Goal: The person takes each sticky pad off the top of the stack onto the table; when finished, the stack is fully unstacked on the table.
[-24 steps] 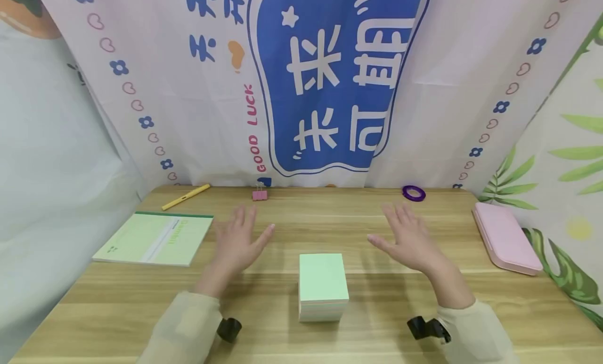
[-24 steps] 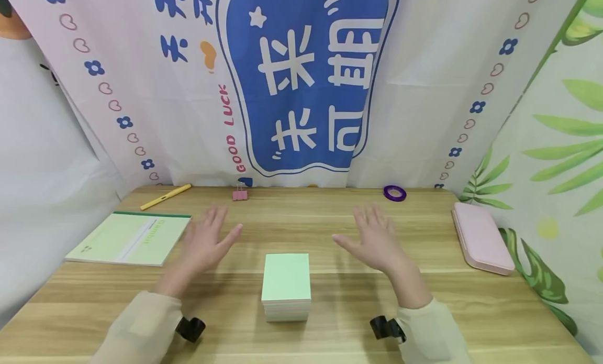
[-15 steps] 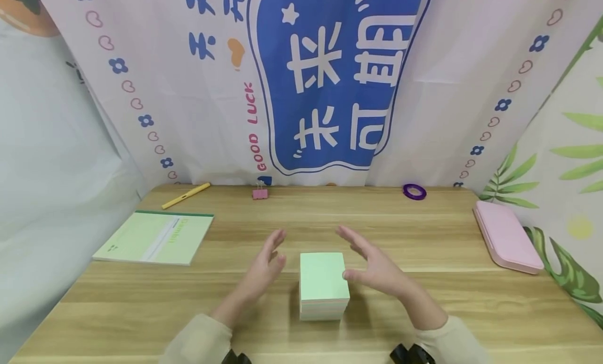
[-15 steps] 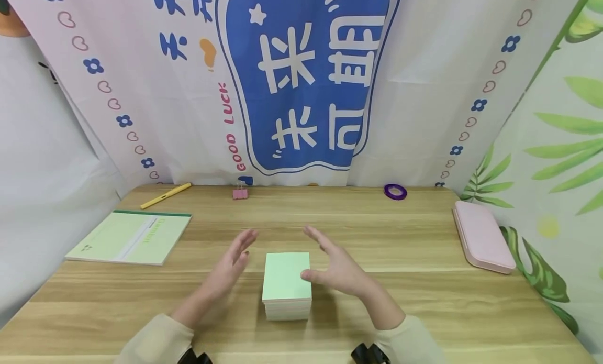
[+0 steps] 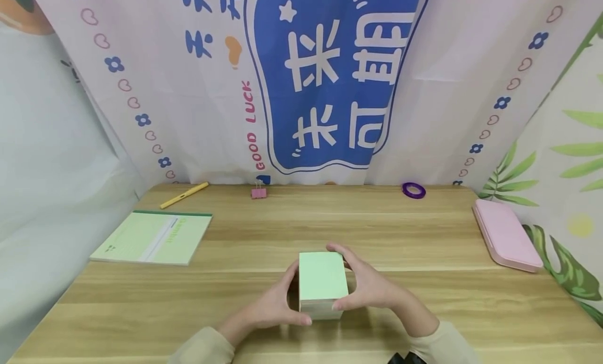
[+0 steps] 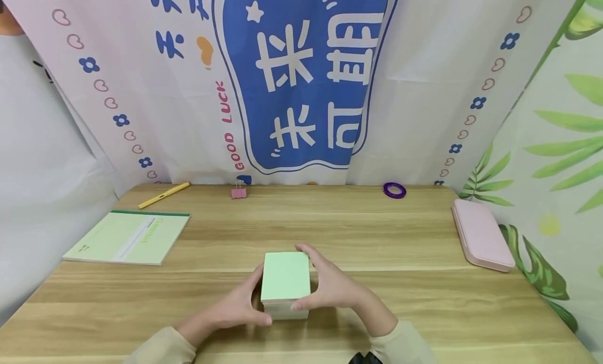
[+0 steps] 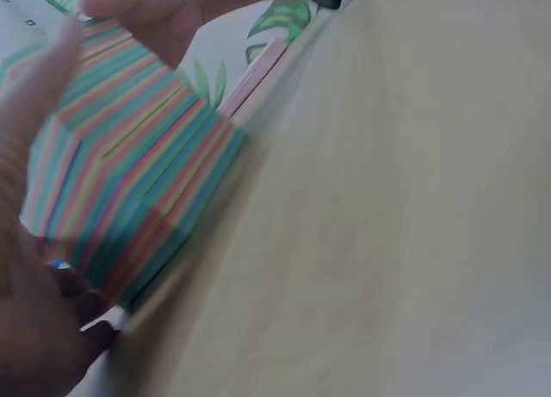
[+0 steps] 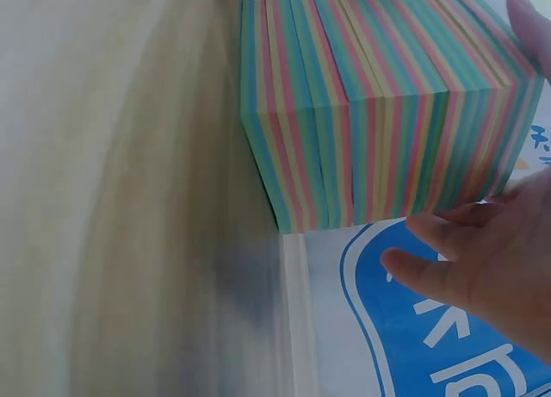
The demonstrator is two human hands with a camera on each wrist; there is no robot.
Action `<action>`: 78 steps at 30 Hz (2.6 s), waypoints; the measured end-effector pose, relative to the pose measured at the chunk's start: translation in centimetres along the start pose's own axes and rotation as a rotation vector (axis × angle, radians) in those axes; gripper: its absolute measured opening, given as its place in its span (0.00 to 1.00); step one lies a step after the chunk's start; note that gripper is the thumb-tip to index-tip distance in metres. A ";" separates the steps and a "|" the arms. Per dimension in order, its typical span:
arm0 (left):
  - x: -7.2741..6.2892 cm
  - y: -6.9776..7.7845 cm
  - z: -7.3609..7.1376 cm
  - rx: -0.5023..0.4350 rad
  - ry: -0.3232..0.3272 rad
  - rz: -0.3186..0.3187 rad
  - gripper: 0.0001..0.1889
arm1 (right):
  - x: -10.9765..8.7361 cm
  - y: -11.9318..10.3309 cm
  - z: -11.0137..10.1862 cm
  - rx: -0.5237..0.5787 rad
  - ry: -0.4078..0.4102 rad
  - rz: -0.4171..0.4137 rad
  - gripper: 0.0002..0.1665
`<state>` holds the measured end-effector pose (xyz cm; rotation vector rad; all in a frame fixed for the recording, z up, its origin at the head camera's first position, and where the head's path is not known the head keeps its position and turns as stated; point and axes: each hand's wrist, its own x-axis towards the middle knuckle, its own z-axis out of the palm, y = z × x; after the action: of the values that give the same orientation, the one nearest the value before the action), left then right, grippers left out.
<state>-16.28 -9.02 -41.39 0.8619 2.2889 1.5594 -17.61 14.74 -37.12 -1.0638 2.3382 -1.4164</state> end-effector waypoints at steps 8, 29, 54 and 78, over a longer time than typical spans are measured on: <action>0.0 -0.8 0.9 0.063 0.054 0.050 0.56 | 0.1 -0.3 0.3 -0.045 0.021 -0.012 0.59; 0.1 -1.1 1.0 0.186 0.089 0.030 0.53 | 0.0 -0.5 -0.1 -0.207 0.090 -0.059 0.56; 0.1 -1.4 0.9 0.212 0.090 0.021 0.54 | 2.3 1.1 -5.1 -0.005 0.261 0.044 0.45; -0.8 -1.0 0.6 0.205 0.068 0.015 0.53 | 14.6 9.5 -5.0 -0.162 0.238 0.318 0.49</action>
<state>-15.67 -9.22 -42.62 0.8886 2.5303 1.3967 -35.11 10.96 -39.80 -0.5431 2.6797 -1.3105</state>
